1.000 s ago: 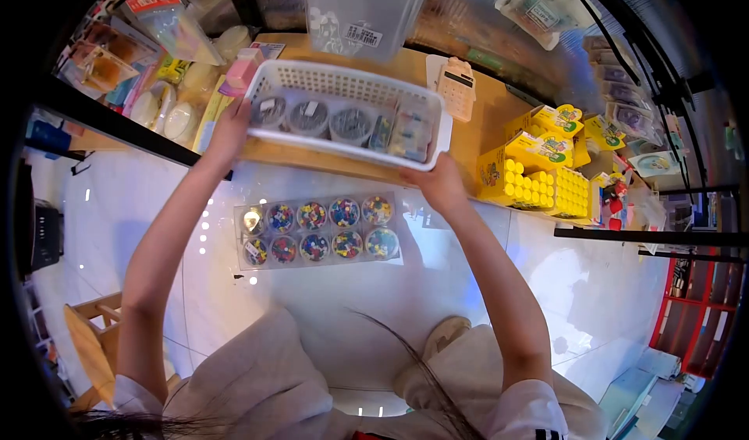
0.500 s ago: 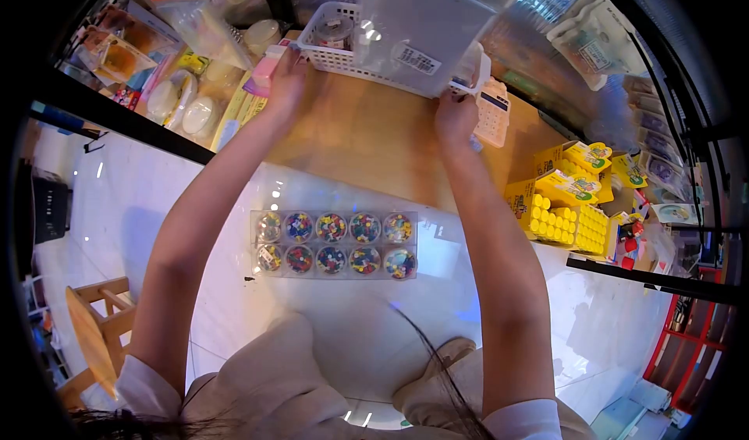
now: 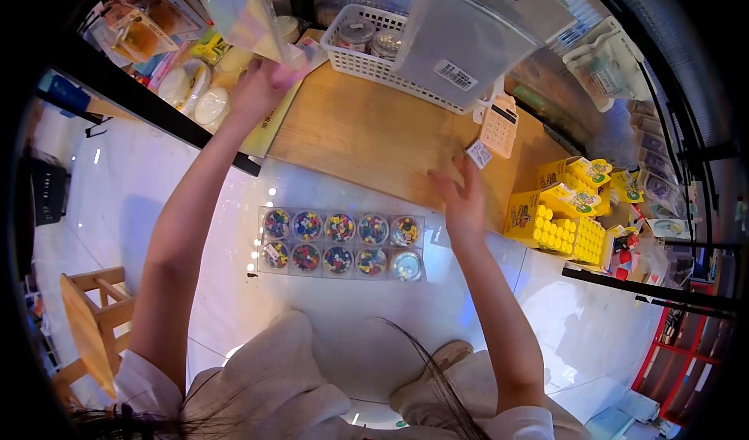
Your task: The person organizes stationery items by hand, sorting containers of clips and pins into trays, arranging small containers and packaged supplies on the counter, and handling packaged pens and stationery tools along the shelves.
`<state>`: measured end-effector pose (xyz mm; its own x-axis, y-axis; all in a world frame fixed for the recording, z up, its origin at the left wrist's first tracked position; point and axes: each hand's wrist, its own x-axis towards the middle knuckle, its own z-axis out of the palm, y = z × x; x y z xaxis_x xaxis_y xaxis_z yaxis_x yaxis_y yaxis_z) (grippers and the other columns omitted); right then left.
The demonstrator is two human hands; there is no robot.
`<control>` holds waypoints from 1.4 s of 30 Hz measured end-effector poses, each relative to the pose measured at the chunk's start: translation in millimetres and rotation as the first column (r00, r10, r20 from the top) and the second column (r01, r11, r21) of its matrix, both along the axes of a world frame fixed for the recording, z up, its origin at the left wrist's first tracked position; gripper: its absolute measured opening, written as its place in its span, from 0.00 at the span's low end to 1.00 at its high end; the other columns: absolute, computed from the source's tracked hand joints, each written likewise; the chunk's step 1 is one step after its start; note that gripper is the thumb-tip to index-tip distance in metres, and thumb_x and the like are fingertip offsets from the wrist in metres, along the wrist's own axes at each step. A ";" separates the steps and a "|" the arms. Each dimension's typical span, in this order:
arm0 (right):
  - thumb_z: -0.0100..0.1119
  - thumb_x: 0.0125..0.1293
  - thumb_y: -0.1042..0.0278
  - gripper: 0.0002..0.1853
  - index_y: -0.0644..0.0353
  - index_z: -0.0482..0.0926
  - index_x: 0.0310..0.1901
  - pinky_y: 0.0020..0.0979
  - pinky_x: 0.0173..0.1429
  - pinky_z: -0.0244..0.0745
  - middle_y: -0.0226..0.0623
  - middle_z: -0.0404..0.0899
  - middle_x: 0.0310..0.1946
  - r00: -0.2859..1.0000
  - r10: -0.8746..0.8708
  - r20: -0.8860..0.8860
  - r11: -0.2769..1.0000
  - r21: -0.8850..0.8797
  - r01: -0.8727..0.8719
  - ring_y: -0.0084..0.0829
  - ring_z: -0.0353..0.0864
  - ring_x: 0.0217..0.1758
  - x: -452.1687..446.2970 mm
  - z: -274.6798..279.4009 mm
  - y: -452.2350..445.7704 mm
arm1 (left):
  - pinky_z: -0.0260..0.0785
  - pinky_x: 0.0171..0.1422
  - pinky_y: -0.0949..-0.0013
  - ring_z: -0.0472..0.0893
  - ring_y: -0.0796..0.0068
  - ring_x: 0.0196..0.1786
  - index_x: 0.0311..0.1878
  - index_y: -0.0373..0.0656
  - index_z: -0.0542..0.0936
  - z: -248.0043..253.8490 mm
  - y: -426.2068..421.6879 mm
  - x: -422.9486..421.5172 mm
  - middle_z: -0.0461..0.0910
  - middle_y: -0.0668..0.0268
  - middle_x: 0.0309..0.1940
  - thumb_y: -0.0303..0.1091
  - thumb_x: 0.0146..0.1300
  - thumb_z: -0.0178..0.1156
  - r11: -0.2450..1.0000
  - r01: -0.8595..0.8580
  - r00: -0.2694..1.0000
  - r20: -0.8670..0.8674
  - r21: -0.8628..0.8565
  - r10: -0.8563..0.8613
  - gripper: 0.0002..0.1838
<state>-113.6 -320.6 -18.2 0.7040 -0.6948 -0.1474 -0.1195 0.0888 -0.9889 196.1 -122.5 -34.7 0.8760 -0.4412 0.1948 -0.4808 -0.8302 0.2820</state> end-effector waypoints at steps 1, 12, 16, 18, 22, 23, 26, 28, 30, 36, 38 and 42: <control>0.50 0.65 0.75 0.30 0.70 0.50 0.65 0.30 0.56 0.70 0.48 0.60 0.60 0.999 0.014 -0.030 1.000 0.014 -0.014 0.38 0.75 0.54 -4.3 3.6 5.5 | 0.70 0.50 0.53 0.74 0.51 0.52 0.57 0.51 0.68 0.7 -2.4 1.0 0.66 0.51 0.57 0.40 0.48 0.64 0.999 0.013 0.998 -0.069 -0.035 -0.016 0.31; 0.48 0.65 0.79 0.28 0.65 0.52 0.66 0.27 0.51 0.73 0.46 0.61 0.60 0.971 0.225 -0.078 0.972 -0.053 -0.230 0.30 0.76 0.51 -21.8 -6.5 40.6 | 0.71 0.44 0.58 0.78 0.53 0.42 0.50 0.38 0.70 -24.8 -45.9 14.2 0.77 0.49 0.42 0.37 0.53 0.62 0.917 0.171 0.985 0.082 -0.360 -0.152 0.23; 0.48 0.65 0.80 0.27 0.64 0.54 0.64 0.26 0.49 0.73 0.45 0.62 0.59 0.948 0.296 -0.119 0.940 -0.141 -0.312 0.29 0.77 0.49 -36.2 -12.6 44.8 | 0.70 0.50 0.55 0.75 0.50 0.50 0.58 0.39 0.66 4.2 -14.2 -52.9 0.68 0.47 0.55 0.39 0.56 0.59 0.988 0.109 0.975 0.204 -0.110 -0.085 0.28; 0.47 0.65 0.81 0.27 0.64 0.54 0.65 0.27 0.50 0.72 0.45 0.62 0.59 0.942 0.305 -0.144 0.939 -0.123 -0.322 0.29 0.76 0.49 -40.0 -18.2 45.3 | 0.69 0.54 0.52 0.73 0.48 0.55 0.62 0.39 0.63 -14.5 11.8 -74.3 0.64 0.47 0.59 0.40 0.57 0.58 0.982 0.046 0.916 0.385 0.182 -0.114 0.31; 0.45 0.65 0.82 0.26 0.64 0.54 0.65 0.28 0.54 0.70 0.44 0.61 0.60 0.916 0.358 -0.178 0.924 -0.074 -0.376 0.28 0.75 0.50 -34.8 -24.8 56.6 | 0.67 0.58 0.51 0.68 0.46 0.61 0.62 0.36 0.63 -39.9 40.6 -86.7 0.64 0.47 0.61 0.33 0.57 0.56 0.953 0.041 0.940 0.312 0.300 -0.138 0.29; 0.45 0.65 0.82 0.26 0.64 0.54 0.64 0.28 0.54 0.70 0.44 0.61 0.60 0.908 0.376 -0.184 0.914 -0.088 -0.397 0.28 0.75 0.50 -31.3 -25.0 60.9 | 0.68 0.58 0.51 0.68 0.46 0.61 0.61 0.35 0.64 -43.1 43.6 -83.6 0.64 0.47 0.61 0.32 0.56 0.55 0.944 0.058 0.934 0.316 0.325 -0.166 0.28; 0.50 0.64 0.78 0.24 0.64 0.60 0.61 0.27 0.48 0.74 0.45 0.65 0.56 0.906 0.415 -0.085 0.894 -0.145 -0.424 0.28 0.78 0.46 -18.7 -24.3 78.5 | 0.72 0.54 0.55 0.70 0.47 0.60 0.59 0.34 0.67 -40.6 42.6 -80.3 0.65 0.47 0.60 0.26 0.55 0.53 0.907 0.065 0.928 0.309 0.416 -0.208 0.26; 0.51 0.61 0.79 0.24 0.64 0.62 0.60 0.29 0.51 0.73 0.46 0.64 0.56 0.893 0.437 -0.107 0.856 -0.255 -0.450 0.32 0.76 0.49 -7.5 -13.2 86.6 | 0.74 0.51 0.58 0.70 0.48 0.59 0.59 0.34 0.67 -34.5 36.7 -80.3 0.65 0.47 0.60 0.26 0.55 0.53 0.868 0.047 0.940 0.273 0.493 -0.206 0.25; 0.52 0.59 0.80 0.24 0.64 0.64 0.59 0.32 0.54 0.72 0.47 0.64 0.56 0.883 0.458 -0.100 0.768 -0.456 -0.450 0.36 0.74 0.53 13.0 -2.6 91.7 | 0.75 0.48 0.61 0.70 0.49 0.59 0.59 0.34 0.66 -32.7 39.4 -75.8 0.65 0.46 0.60 0.27 0.55 0.54 0.860 0.069 0.943 0.249 0.506 -0.222 0.26; 0.52 0.56 0.78 0.21 0.62 0.72 0.53 0.41 0.58 0.67 0.48 0.67 0.56 0.872 0.484 -0.070 0.162 -0.972 -0.168 0.46 0.70 0.55 161.0 22.6 100.7 | 0.57 0.67 0.51 0.59 0.48 0.67 0.64 0.38 0.62 -41.5 49.8 -87.5 0.58 0.50 0.65 0.34 0.60 0.51 0.966 0.122 0.950 0.256 0.228 -0.180 0.28; 0.49 0.58 0.76 0.21 0.62 0.69 0.55 0.39 0.59 0.68 0.49 0.67 0.57 0.920 0.219 -0.326 -0.044 -0.945 -0.324 0.46 0.69 0.57 222.2 14.8 97.8 | 0.48 0.71 0.50 0.55 0.48 0.68 0.64 0.41 0.62 -43.3 51.6 -87.4 0.56 0.51 0.66 0.36 0.63 0.48 0.982 0.143 0.970 0.181 0.123 -0.164 0.26; 0.46 0.62 0.68 0.20 0.60 0.69 0.56 0.40 0.52 0.73 0.46 0.76 0.47 0.854 -0.076 -0.514 -0.053 -0.854 -0.518 0.44 0.77 0.49 295.6 -2.8 78.0 | 0.48 0.71 0.49 0.55 0.48 0.68 0.63 0.41 0.63 -51.1 48.9 -86.8 0.57 0.51 0.65 0.35 0.62 0.49 0.991 0.114 0.973 0.194 0.067 -0.125 0.26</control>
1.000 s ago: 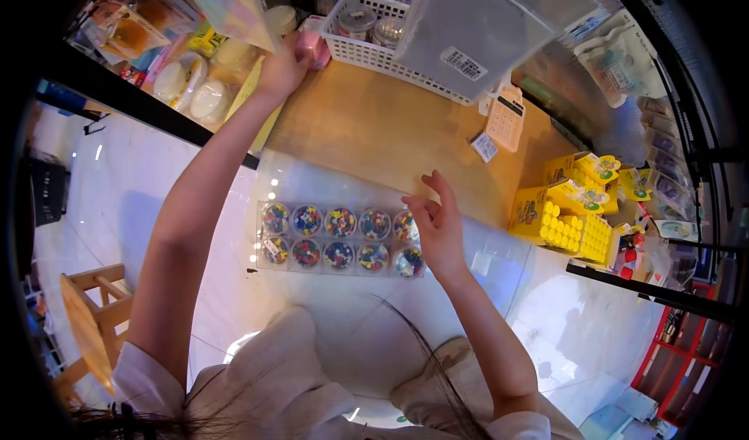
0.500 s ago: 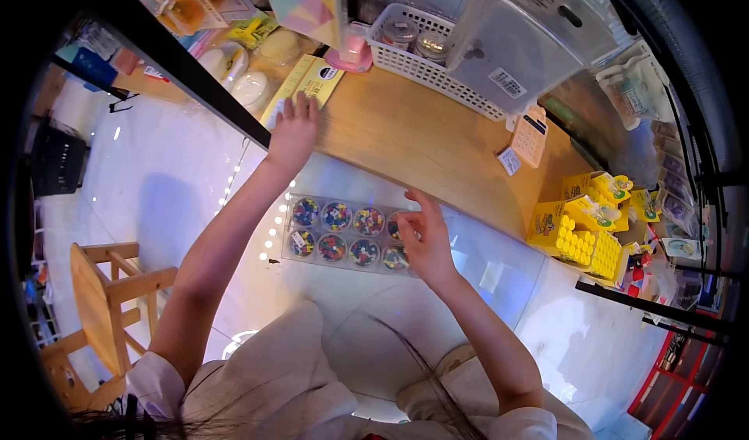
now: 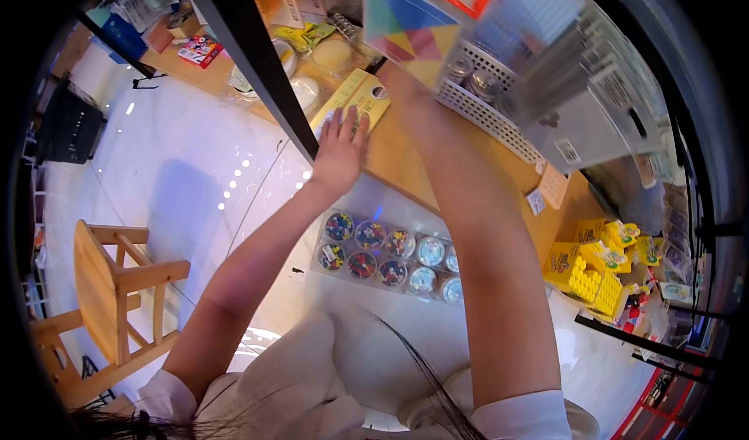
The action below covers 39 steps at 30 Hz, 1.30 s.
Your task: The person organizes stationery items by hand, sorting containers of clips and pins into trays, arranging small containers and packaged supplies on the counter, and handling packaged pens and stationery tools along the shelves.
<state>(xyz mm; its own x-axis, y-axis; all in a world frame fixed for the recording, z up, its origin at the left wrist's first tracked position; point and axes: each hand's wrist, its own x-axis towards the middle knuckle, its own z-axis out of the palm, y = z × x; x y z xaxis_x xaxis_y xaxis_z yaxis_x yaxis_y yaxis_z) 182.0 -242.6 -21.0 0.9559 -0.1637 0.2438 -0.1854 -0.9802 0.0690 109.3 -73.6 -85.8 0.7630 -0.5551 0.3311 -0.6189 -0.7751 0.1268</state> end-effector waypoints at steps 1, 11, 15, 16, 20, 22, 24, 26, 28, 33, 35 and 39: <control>0.45 0.62 0.67 0.20 0.60 0.69 0.56 0.41 0.51 0.74 0.45 0.77 0.46 0.999 -0.050 -0.005 0.999 0.001 0.050 0.43 0.78 0.47 16.6 -13.6 -8.2 | 0.48 0.71 0.49 0.55 0.48 0.68 0.63 0.41 0.63 -1.9 -0.1 0.2 0.57 0.51 0.65 0.35 0.62 0.49 1.000 0.001 1.000 -0.006 -0.027 -0.001 0.26; 0.51 0.60 0.68 0.20 0.62 0.68 0.54 0.41 0.50 0.71 0.47 0.75 0.44 0.909 0.342 0.238 0.922 0.104 -0.374 0.46 0.75 0.47 -60.9 34.8 1.6 | 0.51 0.70 0.54 0.58 0.52 0.67 0.60 0.35 0.64 21.3 32.2 -32.6 0.59 0.52 0.64 0.28 0.58 0.53 0.938 0.225 0.956 -0.129 -0.262 -0.265 0.25; 0.56 0.57 0.75 0.17 0.66 0.67 0.48 0.41 0.52 0.65 0.50 0.68 0.43 0.927 0.174 0.332 0.817 0.476 -0.324 0.48 0.68 0.47 -217.5 20.5 -0.3 | 0.56 0.67 0.58 0.64 0.52 0.63 0.58 0.34 0.66 10.5 92.4 -109.6 0.64 0.51 0.60 0.25 0.56 0.53 0.900 0.119 0.919 -0.297 -0.419 -0.260 0.24; 0.55 0.56 0.77 0.16 0.68 0.67 0.47 0.40 0.52 0.64 0.50 0.67 0.42 0.973 0.019 0.230 0.755 0.635 -0.165 0.48 0.68 0.47 -260.0 1.6 -4.1 | 0.59 0.65 0.59 0.66 0.53 0.62 0.59 0.34 0.65 -3.9 104.6 -128.0 0.65 0.51 0.59 0.26 0.59 0.53 0.897 -0.017 0.909 -0.380 -0.442 -0.170 0.23; 0.56 0.60 0.61 0.25 0.67 0.62 0.53 0.38 0.47 0.69 0.49 0.68 0.45 0.877 -0.461 -0.134 0.737 0.493 0.463 0.46 0.71 0.44 -377.5 -117.4 -28.4 | 0.64 0.58 0.69 0.73 0.64 0.56 0.59 0.34 0.67 -55.0 123.0 -175.8 0.70 0.55 0.55 0.30 0.66 0.48 0.688 -0.502 0.622 -0.771 -0.524 -0.133 0.19; 0.54 0.61 0.56 0.28 0.65 0.59 0.57 0.37 0.40 0.73 0.50 0.69 0.47 0.737 -0.575 -0.355 0.168 0.831 0.531 0.43 0.74 0.40 -361.4 -79.2 -9.9 | 0.65 0.56 0.71 0.73 0.67 0.54 0.58 0.34 0.69 -62.1 125.2 -175.1 0.72 0.56 0.53 0.30 0.68 0.47 0.693 -0.507 0.601 -0.787 -0.512 -0.141 0.18; 0.52 0.63 0.54 0.31 0.63 0.56 0.60 0.37 0.34 0.74 0.50 0.68 0.49 0.682 -0.560 -0.470 -0.153 0.868 0.473 0.41 0.75 0.36 -356.2 -70.1 -4.2 | 0.64 0.56 0.72 0.74 0.68 0.53 0.57 0.34 0.71 -70.1 126.4 -169.8 0.74 0.56 0.51 0.29 0.68 0.47 0.621 -0.577 0.540 -0.818 -0.531 -0.198 0.17; 0.51 0.63 0.53 0.32 0.61 0.53 0.62 0.37 0.29 0.75 0.50 0.67 0.52 0.695 -0.550 -0.464 -0.125 0.868 0.481 0.39 0.76 0.33 -363.4 -84.3 -12.3 | 0.66 0.54 0.71 0.74 0.70 0.52 0.57 0.35 0.71 -57.7 128.1 -167.5 0.75 0.55 0.51 0.28 0.68 0.46 0.712 -0.490 0.595 -0.790 -0.502 -0.148 0.16; 0.50 0.64 0.54 0.33 0.62 0.50 0.63 0.36 0.34 0.75 0.50 0.64 0.57 0.699 -0.504 -0.507 -0.173 0.852 0.494 0.37 0.75 0.41 -368.5 -51.0 -3.2 | 0.67 0.53 0.71 0.75 0.71 0.51 0.57 0.35 0.71 -41.5 129.6 -170.9 0.75 0.55 0.51 0.28 0.68 0.46 0.772 -0.412 0.663 -0.740 -0.484 -0.109 0.16; 0.49 0.64 0.57 0.34 0.64 0.48 0.65 0.32 0.40 0.74 0.47 0.66 0.52 0.733 -0.481 -0.481 -0.306 0.876 0.373 0.32 0.73 0.45 -383.8 25.4 -5.1 | 0.69 0.49 0.73 0.79 0.73 0.44 0.53 0.34 0.75 41.9 115.7 -149.3 0.80 0.54 0.44 0.31 0.67 0.48 0.825 -0.348 0.762 -0.647 -0.445 -0.028 0.16; 0.48 0.64 0.59 0.32 0.65 0.49 0.64 0.30 0.40 0.72 0.45 0.68 0.48 0.780 -0.470 -0.414 -0.318 0.903 0.288 0.30 0.73 0.44 -377.2 53.0 -21.2 | 0.69 0.47 0.73 0.79 0.74 0.41 0.53 0.34 0.75 77.9 96.1 -125.3 0.81 0.55 0.42 0.33 0.67 0.49 0.830 -0.287 0.810 -0.584 -0.479 -0.057 0.16; 0.44 0.64 0.56 0.17 0.55 0.71 0.50 0.33 0.51 0.65 0.31 0.72 0.45 0.843 -0.468 -0.264 -0.186 0.962 0.198 0.22 0.70 0.50 -332.3 85.6 -61.5 | 0.69 0.42 0.69 0.80 0.70 0.35 0.51 0.36 0.76 78.0 48.6 -44.8 0.81 0.52 0.35 0.34 0.65 0.50 0.842 -0.112 0.875 -0.454 -0.528 -0.168 0.15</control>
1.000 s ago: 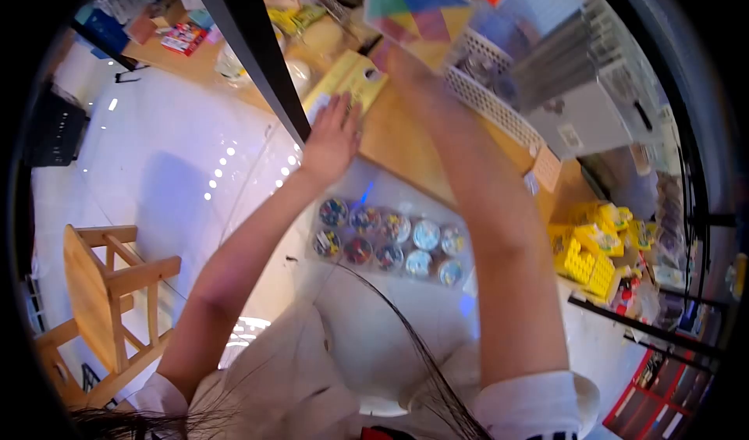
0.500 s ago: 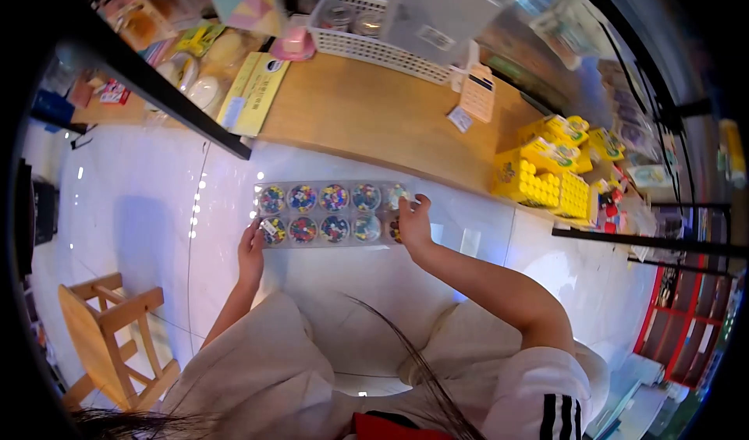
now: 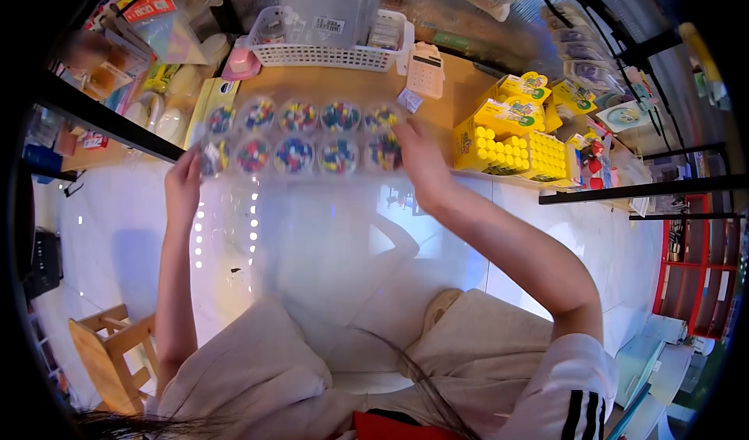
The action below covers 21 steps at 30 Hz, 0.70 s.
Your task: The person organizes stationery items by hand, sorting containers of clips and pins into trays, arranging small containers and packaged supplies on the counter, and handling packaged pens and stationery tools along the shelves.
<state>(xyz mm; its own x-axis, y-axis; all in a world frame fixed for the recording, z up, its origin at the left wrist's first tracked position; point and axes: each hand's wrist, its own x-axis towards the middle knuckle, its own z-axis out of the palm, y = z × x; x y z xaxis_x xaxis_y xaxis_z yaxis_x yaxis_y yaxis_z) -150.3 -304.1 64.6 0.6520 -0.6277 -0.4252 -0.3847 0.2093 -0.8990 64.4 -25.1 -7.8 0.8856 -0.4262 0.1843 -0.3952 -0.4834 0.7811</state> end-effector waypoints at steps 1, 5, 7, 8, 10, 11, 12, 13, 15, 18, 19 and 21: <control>0.44 0.64 0.57 0.17 0.55 0.71 0.50 0.32 0.50 0.65 0.31 0.72 0.45 1.000 -0.028 -0.005 1.000 -0.006 0.028 0.23 0.71 0.49 10.3 -1.3 -5.3 | 0.70 0.41 0.69 0.81 0.68 0.34 0.50 0.36 0.77 -6.8 -15.5 18.9 0.81 0.51 0.33 0.33 0.64 0.51 1.000 0.022 1.000 -0.003 -0.014 -0.022 0.15; 0.44 0.64 0.58 0.17 0.54 0.72 0.51 0.29 0.46 0.68 0.32 0.74 0.43 0.994 -0.104 0.040 0.995 0.008 0.104 0.23 0.73 0.44 44.1 -41.8 -36.2 | 0.70 0.42 0.67 0.81 0.61 0.35 0.49 0.37 0.77 -37.0 -58.7 68.2 0.80 0.49 0.32 0.32 0.62 0.52 0.999 0.029 0.996 0.091 -0.017 -0.027 0.15; 0.46 0.63 0.60 0.17 0.55 0.72 0.52 0.29 0.45 0.69 0.34 0.76 0.41 0.983 -0.154 0.103 0.988 0.000 0.155 0.26 0.75 0.41 52.6 -69.9 -52.4 | 0.70 0.44 0.67 0.81 0.59 0.37 0.49 0.37 0.77 -48.5 -66.3 76.8 0.80 0.48 0.34 0.32 0.62 0.52 0.999 0.024 0.994 0.104 -0.022 -0.022 0.15; 0.48 0.62 0.62 0.18 0.56 0.72 0.52 0.29 0.46 0.69 0.36 0.77 0.41 0.971 -0.192 0.140 0.980 -0.019 0.196 0.28 0.76 0.41 55.2 -83.9 -60.9 | 0.70 0.45 0.66 0.81 0.59 0.38 0.49 0.37 0.77 -52.8 -69.0 78.2 0.80 0.48 0.35 0.32 0.63 0.51 1.000 0.008 0.995 0.103 -0.030 -0.005 0.15; 0.52 0.59 0.66 0.20 0.60 0.71 0.53 0.30 0.49 0.69 0.41 0.76 0.45 0.984 -0.152 0.098 0.957 -0.235 0.171 0.33 0.76 0.45 50.9 -84.1 -66.3 | 0.70 0.46 0.66 0.81 0.58 0.40 0.49 0.37 0.77 -54.7 -71.1 74.1 0.80 0.48 0.36 0.32 0.63 0.51 0.999 -0.018 0.994 0.106 -0.049 0.023 0.15; 0.54 0.56 0.68 0.22 0.63 0.71 0.54 0.30 0.52 0.69 0.43 0.74 0.49 0.996 -0.088 0.006 0.904 -0.420 0.082 0.35 0.74 0.49 42.9 -79.5 -74.5 | 0.70 0.46 0.65 0.81 0.57 0.41 0.49 0.37 0.77 -56.1 -70.8 69.6 0.80 0.48 0.37 0.32 0.63 0.51 0.998 -0.028 0.993 0.111 -0.062 0.035 0.15; 0.56 0.54 0.70 0.24 0.66 0.70 0.55 0.31 0.54 0.68 0.45 0.73 0.53 0.995 -0.040 -0.093 0.812 -0.583 -0.022 0.38 0.73 0.54 36.4 -73.4 -81.6 | 0.70 0.47 0.65 0.81 0.56 0.42 0.50 0.37 0.77 -54.9 -71.0 66.5 0.80 0.47 0.38 0.32 0.63 0.51 0.996 -0.039 0.992 0.119 -0.078 0.048 0.15; 0.58 0.52 0.71 0.25 0.64 0.70 0.55 0.32 0.55 0.68 0.45 0.73 0.54 0.991 0.027 -0.130 0.725 -0.681 -0.109 0.40 0.73 0.54 31.8 -80.9 -93.7 | 0.70 0.47 0.65 0.81 0.56 0.42 0.50 0.37 0.77 -54.6 -70.7 65.6 0.80 0.47 0.38 0.32 0.63 0.51 0.997 -0.042 0.990 0.130 -0.068 0.051 0.15; 0.61 0.49 0.72 0.28 0.62 0.71 0.56 0.35 0.56 0.69 0.45 0.72 0.54 0.963 0.143 -0.229 0.494 -0.827 -0.270 0.43 0.71 0.56 30.0 -98.9 -113.5 | 0.71 0.47 0.64 0.81 0.54 0.43 0.50 0.37 0.77 -54.6 -69.7 64.5 0.79 0.47 0.38 0.33 0.63 0.51 0.997 -0.051 0.987 0.151 -0.050 0.058 0.15; 0.62 0.51 0.68 0.27 0.57 0.71 0.56 0.36 0.57 0.69 0.42 0.71 0.54 0.904 0.122 -0.409 0.255 -0.868 -0.427 0.43 0.70 0.56 24.7 -104.5 -113.4 | 0.70 0.47 0.64 0.80 0.53 0.43 0.50 0.37 0.77 -55.2 -68.7 65.1 0.79 0.46 0.38 0.33 0.63 0.51 0.998 -0.045 0.988 0.144 -0.034 0.050 0.15; 0.63 0.50 0.67 0.27 0.56 0.71 0.56 0.37 0.57 0.69 0.41 0.72 0.53 0.896 0.088 -0.435 0.247 -0.862 -0.443 0.43 0.70 0.56 25.2 -101.9 -109.3 | 0.70 0.47 0.64 0.80 0.53 0.43 0.50 0.37 0.77 -53.9 -68.5 65.0 0.79 0.46 0.38 0.33 0.64 0.51 0.999 -0.040 0.988 0.147 -0.014 0.042 0.15; 0.63 0.50 0.66 0.27 0.55 0.72 0.55 0.38 0.57 0.68 0.40 0.72 0.52 0.873 0.022 -0.488 0.232 -0.847 -0.479 0.41 0.70 0.55 27.6 -96.7 -100.7 | 0.70 0.48 0.64 0.80 0.53 0.43 0.50 0.37 0.77 -50.1 -66.9 62.1 0.79 0.46 0.38 0.34 0.64 0.51 0.999 -0.032 0.989 0.147 0.026 0.027 0.15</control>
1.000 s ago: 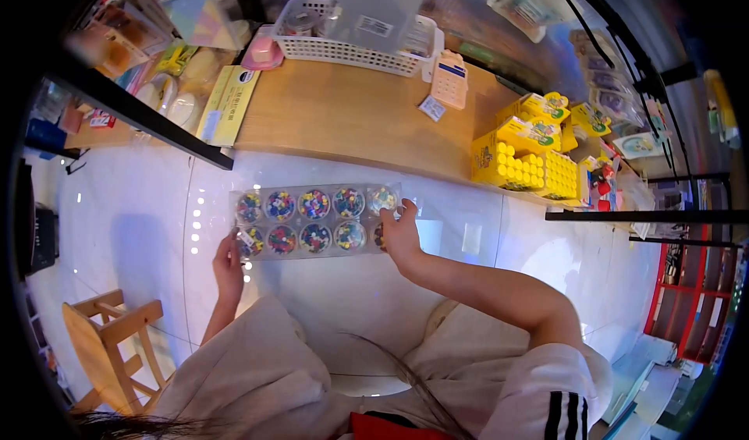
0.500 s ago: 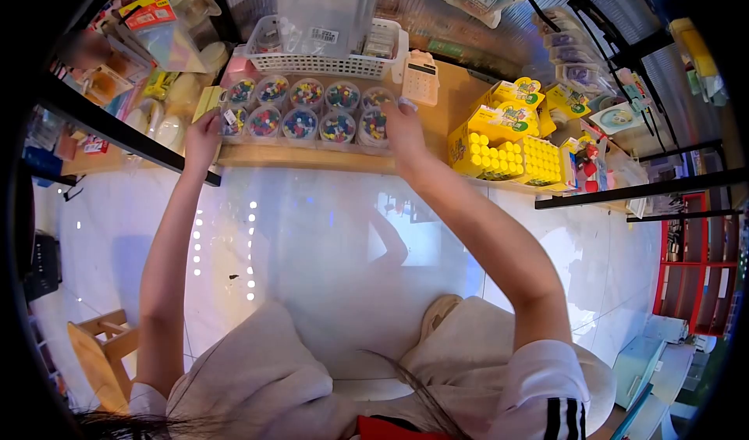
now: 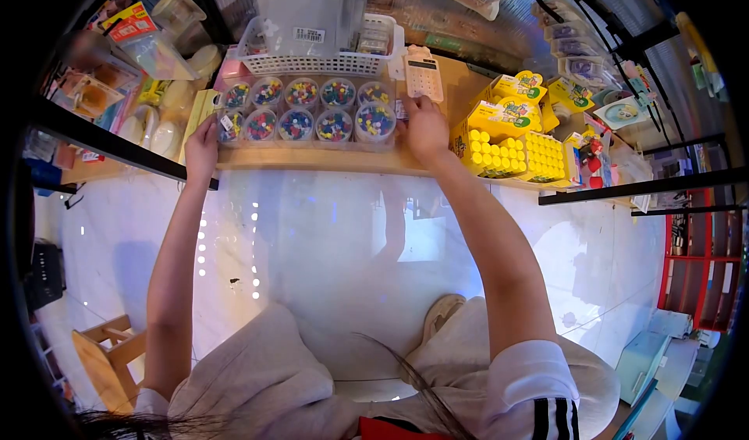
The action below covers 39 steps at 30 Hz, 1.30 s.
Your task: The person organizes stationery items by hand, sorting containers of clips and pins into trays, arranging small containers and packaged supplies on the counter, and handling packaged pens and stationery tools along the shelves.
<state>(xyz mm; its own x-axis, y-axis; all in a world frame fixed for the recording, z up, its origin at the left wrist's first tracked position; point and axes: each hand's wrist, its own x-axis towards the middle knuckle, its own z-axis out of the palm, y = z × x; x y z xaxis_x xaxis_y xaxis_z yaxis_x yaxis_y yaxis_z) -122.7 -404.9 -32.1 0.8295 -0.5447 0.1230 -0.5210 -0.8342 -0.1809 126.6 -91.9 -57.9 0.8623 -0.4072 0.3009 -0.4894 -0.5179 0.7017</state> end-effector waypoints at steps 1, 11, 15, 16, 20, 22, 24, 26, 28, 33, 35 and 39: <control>0.62 0.51 0.66 0.25 0.55 0.73 0.53 0.39 0.56 0.69 0.39 0.73 0.51 0.994 0.094 0.046 0.993 -0.078 -0.090 0.41 0.71 0.54 -0.1 -6.6 -3.7 | 0.70 0.48 0.64 0.80 0.53 0.43 0.50 0.37 0.77 2.8 0.4 -2.1 0.79 0.46 0.38 0.34 0.64 0.51 1.000 -0.005 1.000 -0.007 0.004 0.005 0.15; 0.55 0.55 0.66 0.13 0.55 0.79 0.42 0.37 0.53 0.69 0.37 0.76 0.44 0.879 0.115 -0.462 0.908 -0.310 -0.282 0.36 0.73 0.52 -2.3 35.0 -2.7 | 0.69 0.50 0.65 0.80 0.56 0.46 0.51 0.38 0.77 7.6 -0.8 -8.1 0.79 0.49 0.41 0.36 0.66 0.50 1.000 0.022 0.998 -0.056 -0.011 -0.023 0.16; 0.65 0.49 0.57 0.18 0.58 0.79 0.39 0.36 0.52 0.67 0.37 0.77 0.41 0.861 0.279 -0.426 0.867 -0.275 -0.417 0.38 0.73 0.51 -15.3 48.4 -23.7 | 0.69 0.50 0.66 0.80 0.56 0.46 0.51 0.38 0.76 7.8 0.7 -9.9 0.79 0.49 0.42 0.36 0.66 0.49 0.999 -0.016 0.997 -0.068 0.039 0.019 0.16; 0.66 0.47 0.56 0.18 0.57 0.80 0.39 0.36 0.52 0.67 0.36 0.78 0.39 0.820 0.243 -0.519 0.900 -0.194 -0.389 0.37 0.73 0.51 -15.5 51.8 -21.5 | 0.69 0.50 0.66 0.80 0.56 0.46 0.52 0.38 0.76 8.5 1.1 -11.3 0.79 0.49 0.42 0.36 0.66 0.49 0.999 -0.016 0.998 -0.068 0.032 0.018 0.16; 0.67 0.46 0.53 0.22 0.57 0.80 0.41 0.37 0.55 0.64 0.35 0.79 0.38 0.660 0.183 -0.729 0.908 -0.132 -0.398 0.35 0.74 0.50 -28.3 55.5 -9.2 | 0.69 0.50 0.66 0.80 0.56 0.46 0.52 0.38 0.76 1.3 2.6 -11.4 0.79 0.48 0.41 0.36 0.66 0.48 1.000 -0.016 0.999 -0.030 0.019 0.017 0.16; 0.66 0.46 0.52 0.23 0.58 0.80 0.43 0.38 0.57 0.63 0.35 0.79 0.39 0.633 0.187 -0.751 0.860 -0.186 -0.475 0.35 0.74 0.50 -36.0 48.9 -7.8 | 0.69 0.50 0.66 0.79 0.56 0.46 0.52 0.39 0.76 9.3 1.0 -16.9 0.79 0.48 0.41 0.36 0.66 0.48 1.000 -0.013 0.999 -0.045 0.019 0.014 0.16; 0.66 0.47 0.52 0.23 0.58 0.79 0.42 0.38 0.57 0.62 0.35 0.80 0.38 0.625 0.199 -0.755 0.821 -0.220 -0.527 0.35 0.75 0.49 -41.8 41.7 -8.9 | 0.69 0.50 0.66 0.79 0.56 0.46 0.52 0.39 0.76 12.7 1.6 -20.3 0.79 0.48 0.41 0.35 0.66 0.48 0.999 -0.020 0.998 -0.060 0.026 0.022 0.16; 0.66 0.48 0.54 0.21 0.58 0.79 0.41 0.37 0.57 0.62 0.35 0.80 0.38 0.646 0.232 -0.727 0.837 -0.190 -0.514 0.35 0.75 0.49 -48.1 37.4 -9.8 | 0.69 0.50 0.66 0.79 0.55 0.46 0.52 0.39 0.76 13.4 1.5 -21.4 0.79 0.48 0.41 0.35 0.66 0.48 0.999 -0.031 0.997 -0.071 0.038 0.034 0.16; 0.66 0.48 0.56 0.21 0.59 0.79 0.42 0.36 0.57 0.63 0.36 0.79 0.38 0.646 0.252 -0.720 0.850 -0.155 -0.504 0.35 0.75 0.49 -51.1 39.5 -9.2 | 0.69 0.50 0.66 0.79 0.55 0.46 0.52 0.39 0.76 14.0 1.8 -22.2 0.79 0.48 0.41 0.35 0.66 0.48 0.998 -0.029 0.998 -0.060 0.048 0.032 0.16; 0.64 0.51 0.63 0.24 0.63 0.72 0.49 0.38 0.52 0.72 0.41 0.78 0.40 0.692 0.120 -0.711 0.990 0.032 -0.139 0.38 0.75 0.51 -37.9 50.6 9.1 | 0.67 0.54 0.68 0.78 0.58 0.50 0.53 0.39 0.75 14.4 2.0 -20.9 0.78 0.50 0.45 0.36 0.67 0.46 0.995 -0.035 0.993 -0.107 0.094 0.045 0.17; 0.60 0.53 0.67 0.23 0.65 0.69 0.51 0.40 0.50 0.74 0.45 0.76 0.42 0.703 0.143 -0.696 0.977 -0.015 -0.213 0.40 0.75 0.52 -47.3 35.1 10.9 | 0.67 0.54 0.68 0.78 0.59 0.50 0.53 0.39 0.75 11.2 2.8 -20.0 0.78 0.50 0.46 0.35 0.67 0.46 0.997 -0.027 0.994 -0.102 0.072 0.035 0.17; 0.53 0.59 0.70 0.19 0.67 0.68 0.51 0.41 0.50 0.74 0.53 0.71 0.48 0.647 0.209 -0.733 0.940 -0.031 -0.339 0.46 0.75 0.52 -41.0 47.6 12.3 | 0.68 0.53 0.67 0.79 0.58 0.49 0.53 0.38 0.76 15.5 1.9 -23.2 0.79 0.50 0.44 0.35 0.67 0.46 0.998 -0.035 0.993 -0.110 0.053 0.040 0.16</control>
